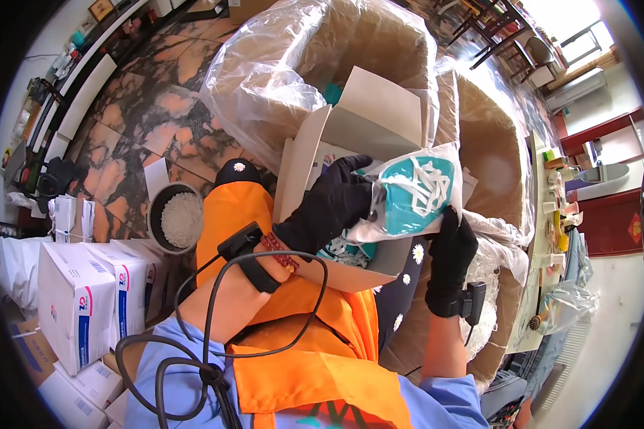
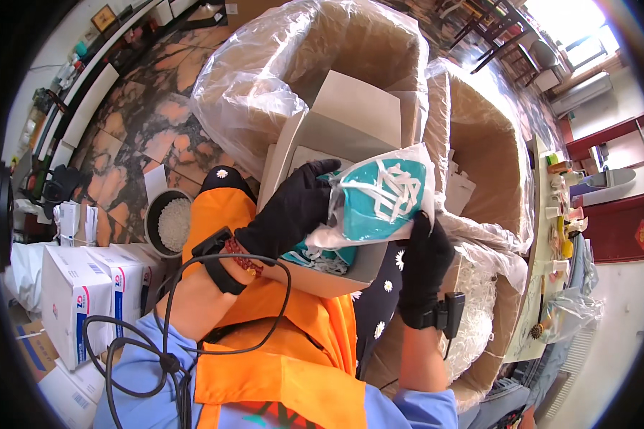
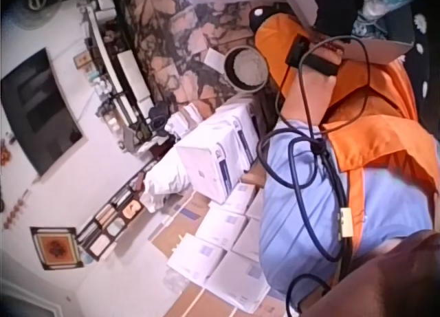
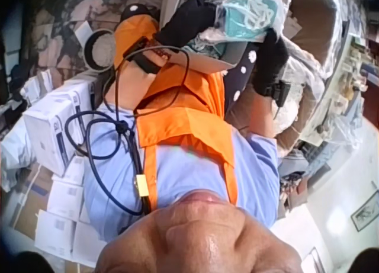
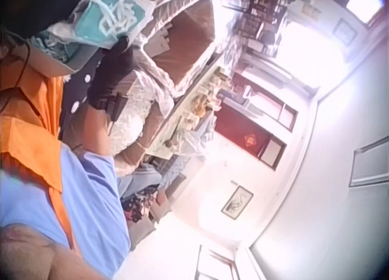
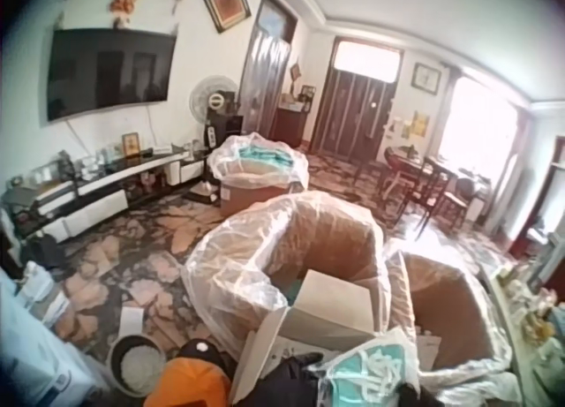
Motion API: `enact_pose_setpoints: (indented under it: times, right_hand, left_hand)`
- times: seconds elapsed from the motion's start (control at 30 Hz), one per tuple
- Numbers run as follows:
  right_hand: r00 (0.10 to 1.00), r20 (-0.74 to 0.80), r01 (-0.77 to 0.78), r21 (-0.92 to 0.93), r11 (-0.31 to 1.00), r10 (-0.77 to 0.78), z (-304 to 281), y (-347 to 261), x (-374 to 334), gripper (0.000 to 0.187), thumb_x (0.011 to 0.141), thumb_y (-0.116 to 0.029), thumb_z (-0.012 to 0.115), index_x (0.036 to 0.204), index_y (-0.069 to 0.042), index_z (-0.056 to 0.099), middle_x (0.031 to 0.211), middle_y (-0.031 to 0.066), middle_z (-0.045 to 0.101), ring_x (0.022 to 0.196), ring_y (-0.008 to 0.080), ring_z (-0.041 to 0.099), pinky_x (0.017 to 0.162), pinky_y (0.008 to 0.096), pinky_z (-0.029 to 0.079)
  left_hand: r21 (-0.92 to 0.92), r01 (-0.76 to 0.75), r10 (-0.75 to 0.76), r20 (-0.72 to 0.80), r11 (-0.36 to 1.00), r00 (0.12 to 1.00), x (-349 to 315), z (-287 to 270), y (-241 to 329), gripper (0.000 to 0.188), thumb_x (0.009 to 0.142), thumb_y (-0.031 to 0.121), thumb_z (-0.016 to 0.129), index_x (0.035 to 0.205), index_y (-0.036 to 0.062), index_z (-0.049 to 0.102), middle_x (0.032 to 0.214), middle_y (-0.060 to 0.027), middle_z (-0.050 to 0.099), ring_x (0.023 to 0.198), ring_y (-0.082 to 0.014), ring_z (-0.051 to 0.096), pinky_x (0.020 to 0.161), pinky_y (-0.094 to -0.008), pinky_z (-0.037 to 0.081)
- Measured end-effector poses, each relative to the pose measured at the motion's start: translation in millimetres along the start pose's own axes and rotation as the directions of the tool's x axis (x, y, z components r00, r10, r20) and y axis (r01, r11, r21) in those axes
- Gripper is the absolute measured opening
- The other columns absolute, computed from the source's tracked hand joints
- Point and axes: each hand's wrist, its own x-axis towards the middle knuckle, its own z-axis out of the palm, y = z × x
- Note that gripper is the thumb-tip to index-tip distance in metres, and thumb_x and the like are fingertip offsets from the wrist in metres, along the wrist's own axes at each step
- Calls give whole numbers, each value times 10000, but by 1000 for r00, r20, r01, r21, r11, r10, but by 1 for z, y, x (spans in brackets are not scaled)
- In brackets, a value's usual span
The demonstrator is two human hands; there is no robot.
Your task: The recorder is unpacking teal-colored face masks from a cardboard box and sorting them into groups.
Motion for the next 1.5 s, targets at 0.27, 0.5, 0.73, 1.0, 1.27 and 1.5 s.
enact_pose_setpoints:
  times: [0.27,0.5,0.73,1.0,1.27,1.5]
  right_hand:
    - [989,3,149,-93,985,-149,-2,12,-4,327,1004,-290,583,838,-18,658,601,48,592,481,86,526,443,278,377]
    - [982,-134,-109,187,976,136,-46,24,18,409,984,-400,597,757,-61,633,514,21,530,432,93,449,431,251,308]
    - [985,-21,-161,207,965,168,-76,69,32,508,969,-70,593,1430,35,406,956,149,659,754,237,639,678,344,535]
    - [971,-136,224,201,954,-199,-40,74,27,371,1028,-208,529,1309,34,514,957,117,635,794,164,633,567,281,517]
    - [812,91,561,-392,729,-576,-24,72,11,222,1005,-35,474,1203,27,556,813,55,544,580,130,550,498,278,481]
    - [1000,12,11,212,977,-14,-18,70,7,217,1023,-100,490,1156,32,601,865,89,582,650,150,578,572,294,480]
  left_hand:
    - [168,-222,227,-9,960,974,8,-4,0,470,880,31,673,1319,0,507,1073,-109,658,908,-159,638,787,-265,533]
    - [696,-269,449,-86,666,889,6,-32,12,366,850,-28,614,1210,32,585,1016,-133,687,863,-215,691,742,-313,540]
    - [977,-210,433,203,-32,878,-7,-22,10,314,852,43,607,1159,95,642,1120,-151,672,935,-322,687,804,-412,538]
    - [466,-208,163,136,860,977,1,14,21,344,844,75,736,1167,24,631,1051,-70,699,938,-185,675,861,-311,535]
    - [446,-561,488,278,697,827,-1,18,-7,453,881,183,696,1286,32,559,1234,-150,623,1146,-285,610,1027,-352,459]
    - [33,-353,335,245,935,910,17,16,-43,596,816,107,770,1342,6,508,1281,-106,604,1152,-196,597,1010,-322,472]
